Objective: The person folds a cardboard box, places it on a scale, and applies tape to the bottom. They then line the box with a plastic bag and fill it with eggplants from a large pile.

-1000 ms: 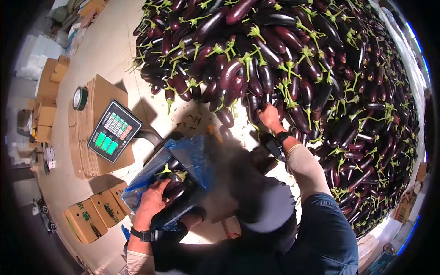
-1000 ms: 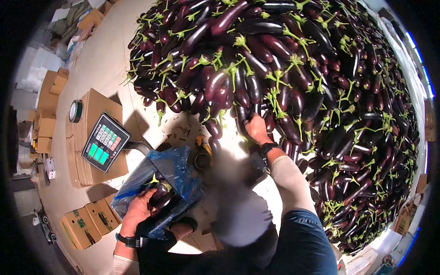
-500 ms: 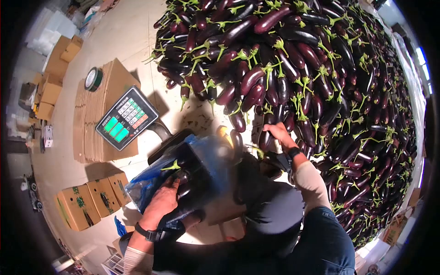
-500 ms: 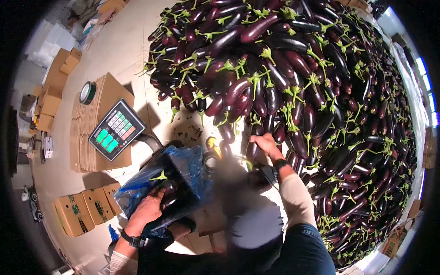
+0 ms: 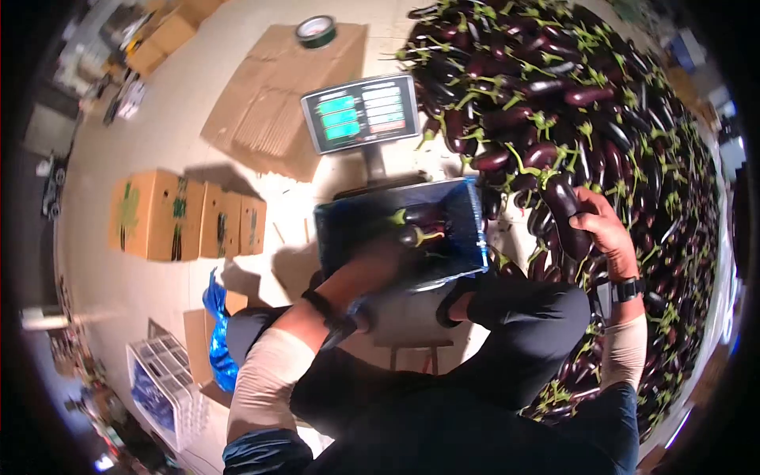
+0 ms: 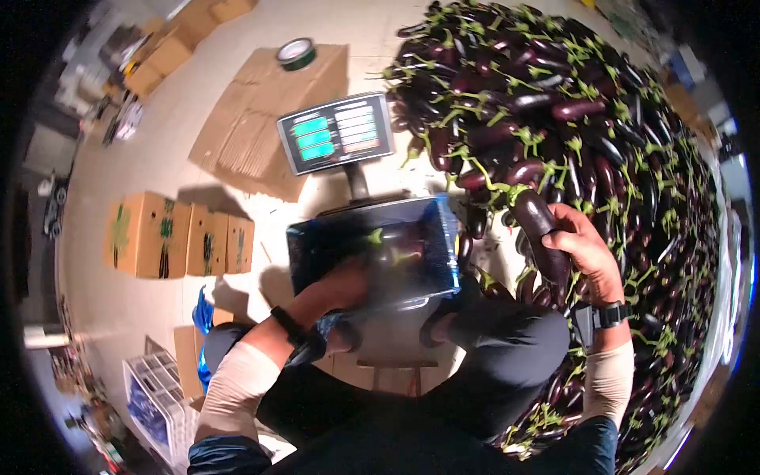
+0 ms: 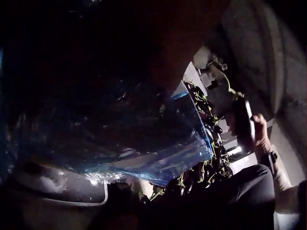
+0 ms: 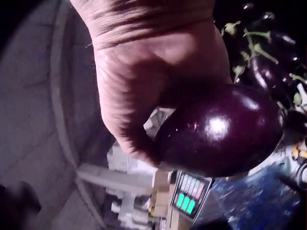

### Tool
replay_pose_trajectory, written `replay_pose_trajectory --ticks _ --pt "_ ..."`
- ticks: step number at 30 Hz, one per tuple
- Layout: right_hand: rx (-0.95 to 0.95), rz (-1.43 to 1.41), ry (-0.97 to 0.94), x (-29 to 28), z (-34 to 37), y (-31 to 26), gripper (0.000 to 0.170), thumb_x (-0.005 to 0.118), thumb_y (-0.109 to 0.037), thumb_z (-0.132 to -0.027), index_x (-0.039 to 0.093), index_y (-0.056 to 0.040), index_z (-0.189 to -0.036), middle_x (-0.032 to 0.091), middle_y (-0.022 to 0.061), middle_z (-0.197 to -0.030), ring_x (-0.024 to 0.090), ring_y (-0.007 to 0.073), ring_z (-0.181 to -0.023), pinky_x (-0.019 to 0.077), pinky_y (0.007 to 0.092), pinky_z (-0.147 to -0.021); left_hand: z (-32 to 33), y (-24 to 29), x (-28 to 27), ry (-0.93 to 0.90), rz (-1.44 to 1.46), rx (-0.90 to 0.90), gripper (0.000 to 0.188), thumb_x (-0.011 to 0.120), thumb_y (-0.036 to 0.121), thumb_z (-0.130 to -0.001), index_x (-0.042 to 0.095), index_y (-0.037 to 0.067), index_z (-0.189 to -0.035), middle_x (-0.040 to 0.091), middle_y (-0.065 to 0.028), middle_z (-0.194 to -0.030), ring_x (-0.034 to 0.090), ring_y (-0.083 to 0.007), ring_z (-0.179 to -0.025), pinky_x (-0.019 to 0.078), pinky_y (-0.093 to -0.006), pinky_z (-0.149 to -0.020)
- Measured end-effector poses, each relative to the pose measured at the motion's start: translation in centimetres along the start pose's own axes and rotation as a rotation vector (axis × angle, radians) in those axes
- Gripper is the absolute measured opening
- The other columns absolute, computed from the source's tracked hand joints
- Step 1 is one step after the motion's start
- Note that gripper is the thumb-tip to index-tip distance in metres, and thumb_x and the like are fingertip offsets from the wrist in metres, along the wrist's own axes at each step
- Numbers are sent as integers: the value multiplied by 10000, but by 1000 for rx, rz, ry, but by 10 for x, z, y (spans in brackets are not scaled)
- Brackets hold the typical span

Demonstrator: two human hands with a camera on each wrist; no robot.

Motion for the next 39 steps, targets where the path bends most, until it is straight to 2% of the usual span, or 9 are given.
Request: replay_pose_trajectory --ticks 4,8,10,15,21,24,30,33,39 --pt "109 -127 14 96 -12 -42 358 714 -178 -814 613 -20 -1119 657 70 -938 649 156 -800 545 297 -711 -1 -23 51 303 -780 397 380 477 130 -909 637 -81 -1182 646 -342 -1124 643 -421 -1067 483 -454 -985" --pt "565 -445 -91 210 14 0 241 677 -260 -904 627 -76 -1052 670 51 -916 653 173 -778 558 344 -699 -25 -32 56 275 -393 267 401 507 122 -863 636 -120 -1156 624 -348 -1180 633 -409 -1102 461 -450 -1013" --pt "679 -530 -117 250 26 28 258 626 -335 -945 627 -97 -1044 678 49 -886 653 187 -768 561 359 -695 -43 -38 78 30 -277 232 386 578 264 -896 644 98 -1239 631 -177 -1276 593 -343 -1182 395 -523 -1022" --pt "708 -464 -166 273 -26 78 398 408 -460 -1032 553 -110 -1154 676 98 -950 636 197 -676 471 285 -443 -20 -30 47 276 -157 107 334 552 208 -907 662 91 -1200 662 -158 -1217 632 -358 -1103 477 -450 -961" --pt "568 -400 37 314 -92 98 411 503 -421 -1025 536 -38 -1172 656 142 -984 638 236 -721 536 369 -630 19 -6 8 -35 -135 108 317 527 124 -883 708 29 -1125 643 -159 -1261 574 -288 -1197 407 -410 -1034" --pt "697 -143 -64 306 -97 93 403 516 -400 -1025 552 -14 -1135 651 122 -913 619 205 -687 516 336 -592 24 -3 1 -117 -212 79 379 516 113 -890 689 15 -1212 589 -150 -1379 489 -255 -1344 332 -385 -1133" --pt "225 253 -178 227 -51 13 275 631 -232 -972 640 12 -1098 672 42 -873 633 113 -689 488 239 -575 4 -15 17 -102 -226 79 347 492 84 -881 702 -55 -1120 598 -202 -1343 531 -314 -1298 399 -416 -1095" --pt "3 296 -50 145 -17 -29 295 636 -206 -968 628 10 -1167 680 44 -907 645 109 -737 504 246 -628 3 -16 3 -61 -10 66 249 599 132 -834 727 -2 -1002 695 -241 -1025 679 -383 -970 537 -440 -854" --pt "31 342 473 -58 44 83 244 633 -214 -953 635 9 -1052 649 11 -815 595 97 -703 476 262 -603 18 -5 -60 172 76 232 391 622 220 -870 606 -15 -1182 662 -268 -1066 643 -421 -1013 512 -485 -866"
Point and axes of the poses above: each hand's wrist, its own z-axis away from the middle knuckle, its own x-axis out of the palm, y = z × x, the point moved 7 cm from there along -z, towards the middle knuckle
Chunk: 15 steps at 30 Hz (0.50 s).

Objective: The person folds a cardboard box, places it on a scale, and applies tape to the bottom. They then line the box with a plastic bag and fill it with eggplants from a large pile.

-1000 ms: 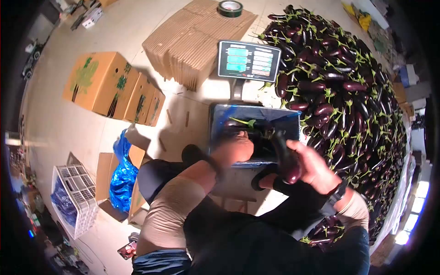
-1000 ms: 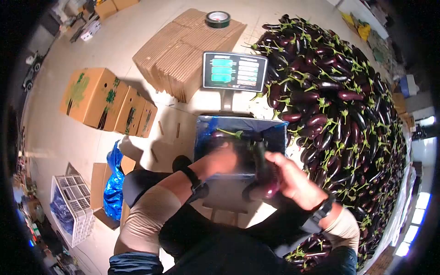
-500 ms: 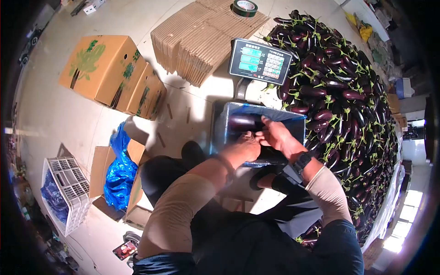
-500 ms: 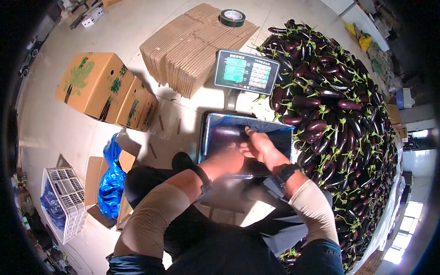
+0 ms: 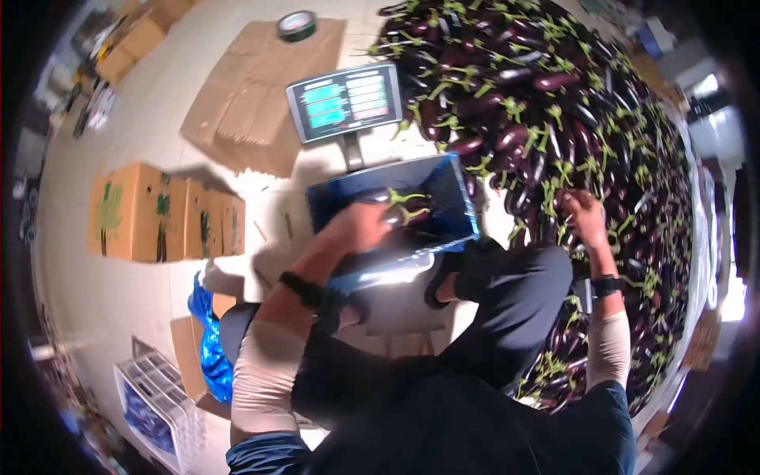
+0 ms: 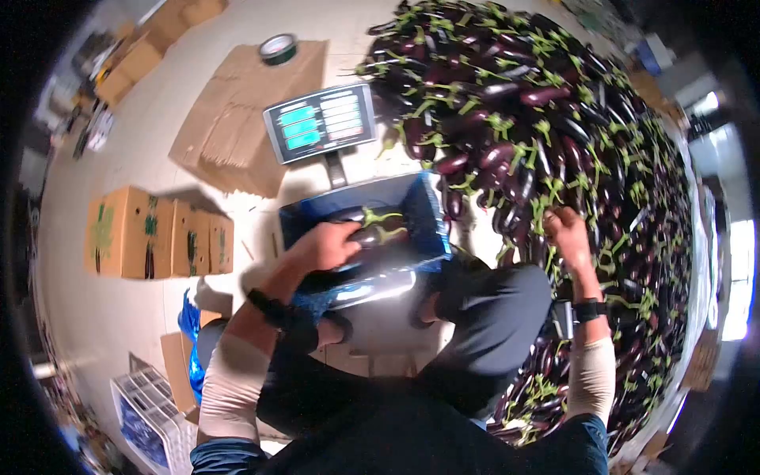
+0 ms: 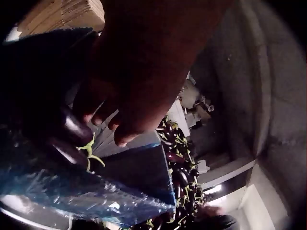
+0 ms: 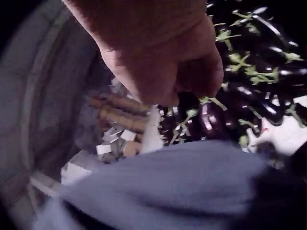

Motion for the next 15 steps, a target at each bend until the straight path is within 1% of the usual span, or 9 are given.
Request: replay_pose_trajectory --ticks 1,3,4,5,7,10,12,13,15 --pt "31 131 97 -11 11 32 206 629 -204 -944 638 2 -933 638 3 -769 584 99 -688 464 279 -600 0 5 -12 96 33 73 368 619 230 -865 608 -7 -1146 669 -263 -1028 644 -436 -973 512 -502 -845" --pt "62 127 45 5 32 133 296 680 -203 -874 681 38 -1047 636 55 -716 562 134 -609 488 332 -571 -3 27 -27 77 -6 -15 421 640 250 -882 603 -16 -1207 650 -270 -1126 607 -435 -1083 492 -467 -926" --pt "57 226 19 23 56 165 320 713 -248 -805 700 26 -969 676 108 -741 606 161 -664 503 383 -616 -5 30 -25 67 2 -32 446 650 243 -886 590 -16 -1243 643 -266 -1161 600 -428 -1109 486 -449 -944" --pt "50 651 -139 66 49 319 342 701 -300 -788 712 23 -899 708 193 -790 690 260 -748 531 413 -673 -6 32 -21 54 6 -48 473 661 236 -889 577 -17 -1280 637 -262 -1196 593 -421 -1135 480 -432 -961" --pt "130 599 -144 65 93 346 342 696 -300 -790 712 24 -896 707 201 -800 690 276 -760 533 417 -682 -8 38 -11 -13 -28 -58 492 667 209 -894 559 -16 -1317 621 -258 -1243 592 -404 -1159 475 -425 -973" --pt "233 487 -273 141 165 342 341 683 -300 -796 710 27 -885 701 226 -828 691 324 -795 539 429 -708 -13 65 2 -115 -96 -103 491 675 182 -896 555 -9 -1333 639 -246 -1237 628 -351 -1147 487 -400 -957" --pt "289 405 -377 184 198 331 341 674 -300 -800 709 30 -877 698 243 -847 692 356 -819 543 437 -725 -12 80 5 -137 -3 -328 488 683 146 -895 556 1 -1343 666 -225 -1202 654 -281 -1101 497 -356 -930" --pt "308 364 -433 190 197 327 341 670 -300 -802 709 31 -874 696 251 -857 692 372 -831 545 441 -734 -14 80 14 -169 -20 -315 488 683 146 -895 556 1 -1343 666 -225 -1202 654 -281 -1101 497 -356 -930" --pt "334 310 -481 187 204 323 341 665 -300 -804 709 32 -870 695 260 -866 692 388 -843 547 444 -742 -17 67 17 -69 116 -294 470 684 115 -893 568 9 -1336 679 -194 -1168 657 -228 -1028 500 -324 -900"
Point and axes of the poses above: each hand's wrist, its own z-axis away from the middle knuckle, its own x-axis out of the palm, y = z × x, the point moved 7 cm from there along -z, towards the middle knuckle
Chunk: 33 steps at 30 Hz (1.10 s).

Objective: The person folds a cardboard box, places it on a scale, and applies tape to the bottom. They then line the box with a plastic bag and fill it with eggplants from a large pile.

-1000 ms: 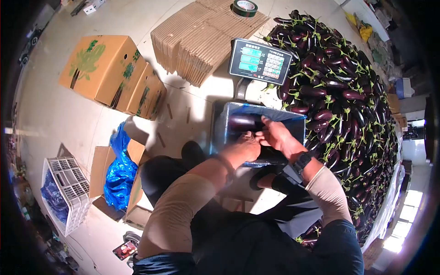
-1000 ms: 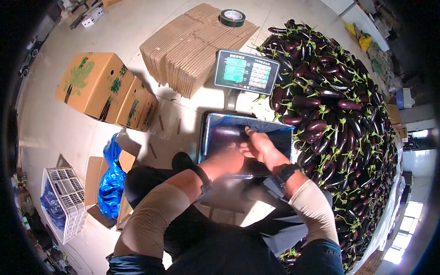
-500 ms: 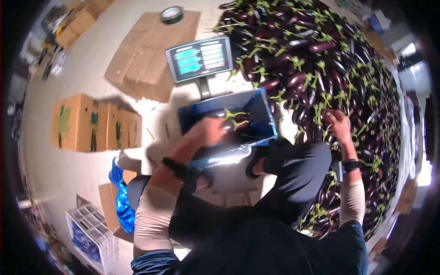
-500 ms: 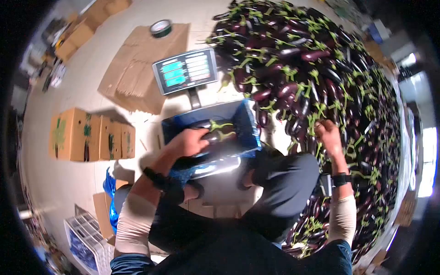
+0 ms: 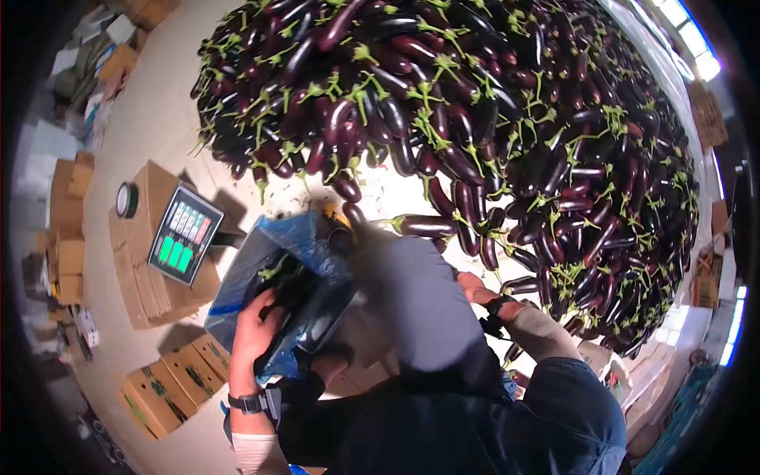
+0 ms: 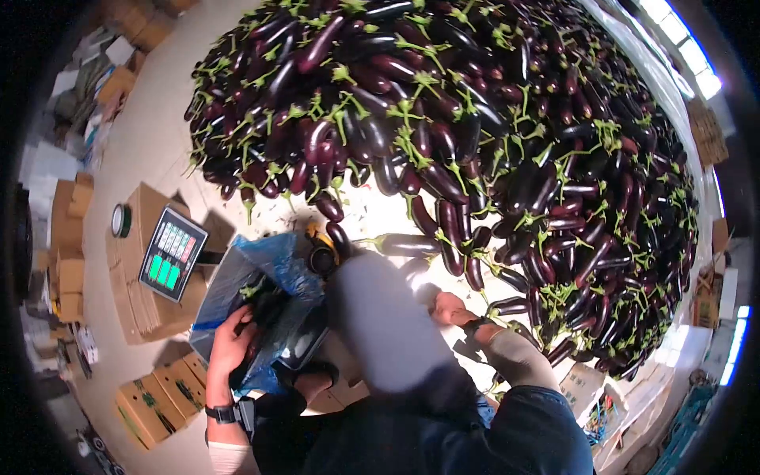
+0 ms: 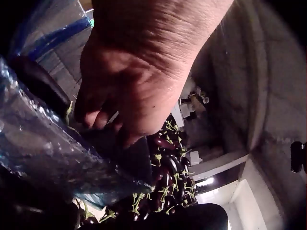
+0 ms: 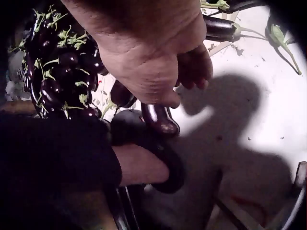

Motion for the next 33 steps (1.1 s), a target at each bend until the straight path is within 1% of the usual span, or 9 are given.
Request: replay_pose_trajectory --ticks 2,6,10,14,18,20,24,28,33 --pt "186 -68 198 -38 3 7 349 650 -297 -813 705 42 -875 675 283 -889 650 450 -888 549 469 -788 -8 4 6 56 -65 124 444 670 103 -893 584 13 -1319 676 -175 -1166 652 -219 -991 503 -322 -891" --pt "158 -276 504 -90 -21 29 332 643 -227 -844 623 37 -1044 673 294 -926 663 447 -901 539 493 -807 -8 56 15 73 -53 101 399 650 76 -880 613 8 -1272 667 -167 -1175 645 -216 -970 499 -320 -892" --pt "228 -399 847 -155 -20 51 290 668 -200 -833 626 34 -999 686 243 -867 684 392 -847 531 456 -784 -13 99 33 96 -96 178 386 642 33 -862 617 -3 -1245 648 -147 -1226 613 -211 -960 489 -321 -907" --pt "450 -291 1157 -215 7 104 450 692 -249 -818 580 0 -1176 624 262 -1091 608 429 -1048 493 477 -920 -1 148 60 156 -167 482 470 651 77 -864 547 -39 -1307 554 -218 -1368 557 -364 -1237 426 -409 -1050" --pt "691 -199 1263 -261 26 166 787 772 -343 -766 425 -39 -1404 506 222 -1299 507 418 -1213 455 515 -993 21 199 120 49 -224 887 703 613 414 -908 420 -43 -1406 436 -315 -1432 465 -463 -1300 363 -537 -1087" --pt "810 -357 1088 -275 20 189 935 806 -439 -747 352 -83 -1483 331 243 -1493 379 438 -1346 406 578 -1044 28 212 149 95 -199 901 742 609 432 -902 376 -33 -1431 390 -324 -1456 433 -476 -1319 361 -552 -1083" --pt "875 -361 1038 -285 4 198 977 825 -460 -728 326 -149 -1508 152 253 -1585 239 490 -1412 376 618 -1055 21 215 173 144 -122 934 858 507 573 -939 215 -4 -1503 277 -319 -1509 336 -465 -1379 294 -555 -1129" --pt "978 -372 1085 -283 -4 199 1001 848 -481 -686 344 -192 -1500 74 239 -1606 176 520 -1424 377 644 -1042 18 219 182 170 -83 943 841 517 562 -933 239 1 -1494 299 -305 -1495 362 -457 -1362 304 -560 -1122" --pt "1154 -400 1036 -300 -5 202 964 840 -497 -681 355 -188 -1454 137 260 -1581 282 541 -1372 407 651 -1002 19 217 184 157 -48 964 867 639 469 -850 268 20 -1492 313 -316 -1482 398 -507 -1327 373 -599 -1067"
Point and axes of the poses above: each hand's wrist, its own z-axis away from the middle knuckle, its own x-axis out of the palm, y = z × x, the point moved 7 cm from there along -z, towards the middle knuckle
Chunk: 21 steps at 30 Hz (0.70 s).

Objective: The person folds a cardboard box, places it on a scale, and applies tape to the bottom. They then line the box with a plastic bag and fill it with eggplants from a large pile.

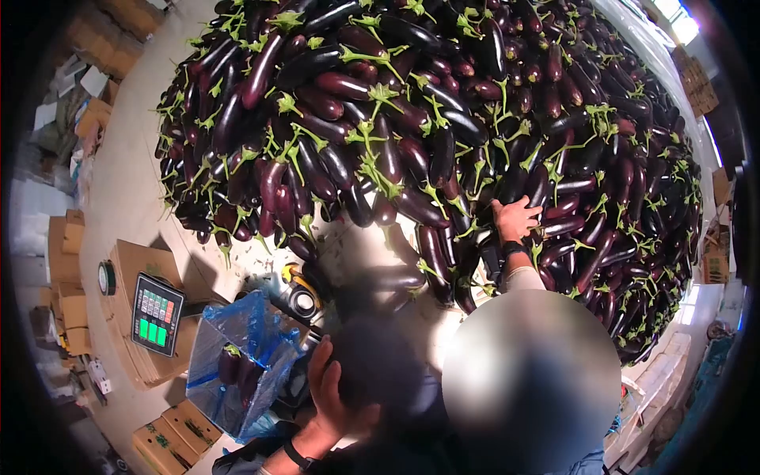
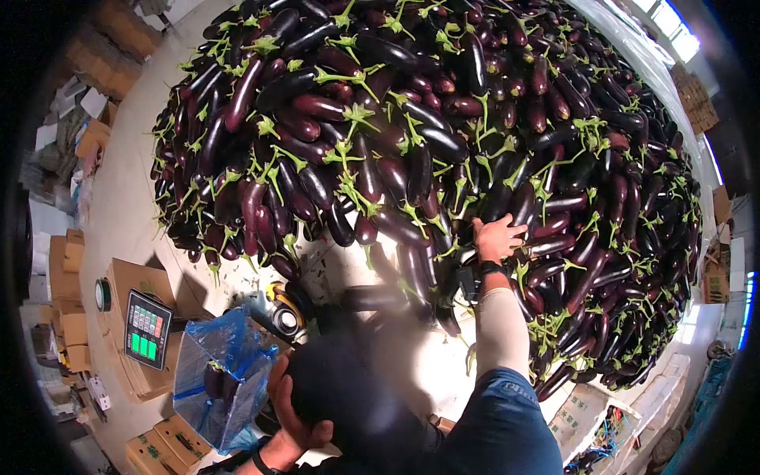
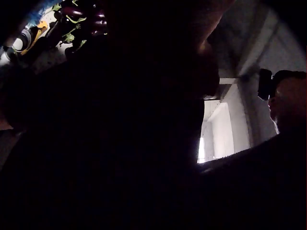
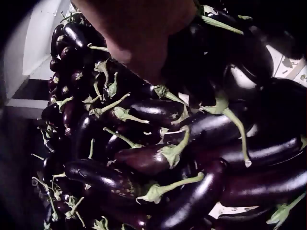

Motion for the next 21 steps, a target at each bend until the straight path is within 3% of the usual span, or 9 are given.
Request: replay_pose_trajectory --ticks 7,9,13,17,18,19,21 --pt "-9 86 -50 -5 -6 -3 922 807 -540 -709 374 -169 -1433 158 298 -1563 328 561 -1340 376 649 -1023 3 -5 -1 27 15 -15 895 685 473 -822 280 55 -1501 316 -288 -1493 404 -497 -1330 367 -589 -1071" --pt "-21 86 -85 -5 -7 -2 916 780 -576 -725 370 -168 -1436 154 298 -1568 329 554 -1344 376 636 -1033 2 -4 2 19 19 13 845 558 561 -915 248 41 -1505 298 -284 -1496 379 -436 -1353 321 -553 -1116" --pt "80 79 -251 -13 -20 -2 844 729 -600 -755 441 -184 -1431 227 211 -1578 364 462 -1367 314 606 -1097 3 -7 -1 36 41 18 853 592 546 -906 250 62 -1519 305 -276 -1498 379 -436 -1360 324 -549 -1118" --pt "-303 181 20 -29 -6 -38 636 700 -460 -813 553 -63 -1287 328 213 -1517 357 438 -1365 377 606 -1024 5 -10 -4 19 83 22 879 640 526 -885 246 79 -1531 301 -257 -1510 379 -445 -1368 337 -549 -1112" --pt "-491 170 64 -31 2 -53 530 708 -396 -820 584 -36 -1189 387 203 -1479 394 414 -1344 417 590 -978 6 -10 -4 13 93 27 890 656 524 -876 248 85 -1533 296 -250 -1516 378 -446 -1371 344 -549 -1108" --pt "-651 98 89 -29 8 -74 446 710 -337 -821 601 -23 -1117 564 204 -1305 533 392 -1226 468 538 -935 7 -12 -4 16 85 19 890 656 524 -876 248 85 -1533 296 -250 -1516 378 -446 -1371 344 -549 -1108" --pt "-792 -52 -37 -18 32 -104 379 698 -294 -829 617 -10 -1066 672 212 -1076 649 397 -1012 513 489 -875 9 -15 -2 12 123 27 907 690 511 -853 254 102 -1535 294 -244 -1519 381 -454 -1368 350 -563 -1101"
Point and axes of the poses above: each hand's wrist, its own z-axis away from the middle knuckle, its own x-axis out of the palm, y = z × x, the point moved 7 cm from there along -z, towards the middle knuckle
